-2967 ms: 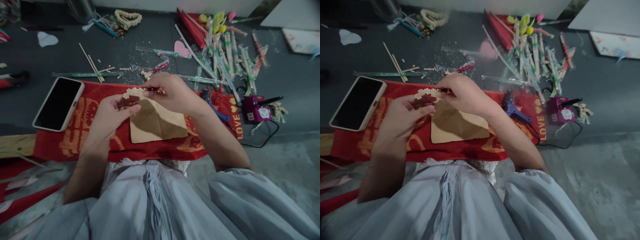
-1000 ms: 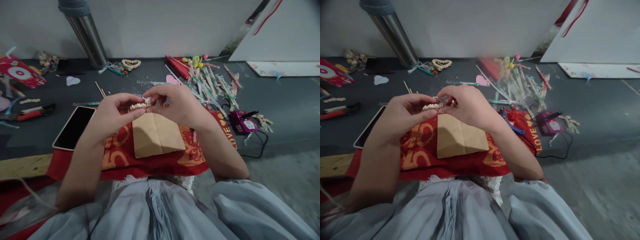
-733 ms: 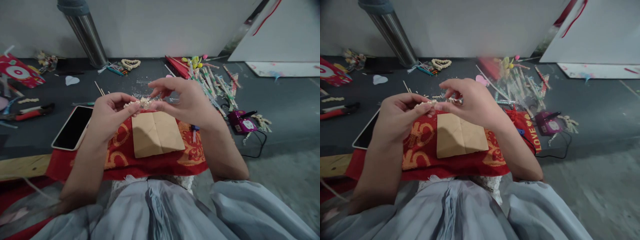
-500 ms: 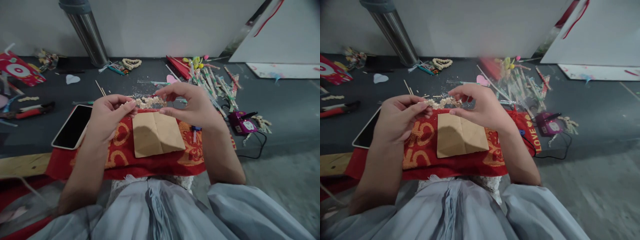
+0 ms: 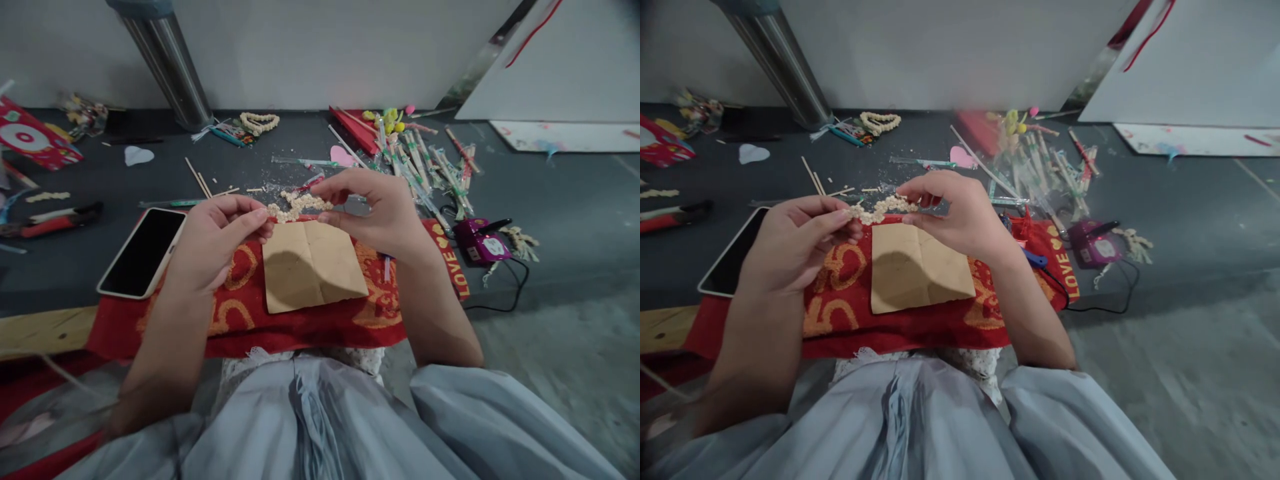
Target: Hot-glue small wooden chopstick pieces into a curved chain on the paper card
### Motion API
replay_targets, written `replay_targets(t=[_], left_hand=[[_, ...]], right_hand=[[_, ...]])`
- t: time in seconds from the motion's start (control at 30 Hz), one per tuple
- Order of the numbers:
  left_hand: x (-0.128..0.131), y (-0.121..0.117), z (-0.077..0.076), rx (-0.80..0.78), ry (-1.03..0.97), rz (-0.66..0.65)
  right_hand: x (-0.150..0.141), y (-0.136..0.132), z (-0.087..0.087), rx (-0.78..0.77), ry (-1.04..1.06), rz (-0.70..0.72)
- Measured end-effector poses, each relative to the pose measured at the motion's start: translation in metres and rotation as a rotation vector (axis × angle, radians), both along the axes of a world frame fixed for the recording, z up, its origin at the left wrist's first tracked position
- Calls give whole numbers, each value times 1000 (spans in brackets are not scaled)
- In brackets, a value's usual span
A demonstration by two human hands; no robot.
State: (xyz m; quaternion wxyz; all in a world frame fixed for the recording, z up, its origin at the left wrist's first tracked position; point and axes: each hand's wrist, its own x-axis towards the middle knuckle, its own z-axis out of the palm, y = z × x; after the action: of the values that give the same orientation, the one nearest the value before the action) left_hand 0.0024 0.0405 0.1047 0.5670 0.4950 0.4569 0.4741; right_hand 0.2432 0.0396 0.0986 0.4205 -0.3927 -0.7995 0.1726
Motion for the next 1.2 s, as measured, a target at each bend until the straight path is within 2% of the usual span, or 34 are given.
replay_targets(t=[0.43,0.6,0.77,0.93,1.03,1.2], left_hand=[[3,-8,3,-73,-17,0],[4,-10,-3,-101,-48,27],[4,-11,-9,-125,-29,9],[2,-12,-20,-127,9,-36],[3,-14,-31,-101,147,-62],[11,-13,-54,-17,573,-128]], right_hand=[[5,-2,1,2,12,-17],[9,-7,-5,3,-14,-27],[10,-13,-6,-3,-65,-110],[12,-17,-9,-4,-108,-127],[18,-22,-21,-34,-153,-139],[29,-33,-52,-86,-256,-178]])
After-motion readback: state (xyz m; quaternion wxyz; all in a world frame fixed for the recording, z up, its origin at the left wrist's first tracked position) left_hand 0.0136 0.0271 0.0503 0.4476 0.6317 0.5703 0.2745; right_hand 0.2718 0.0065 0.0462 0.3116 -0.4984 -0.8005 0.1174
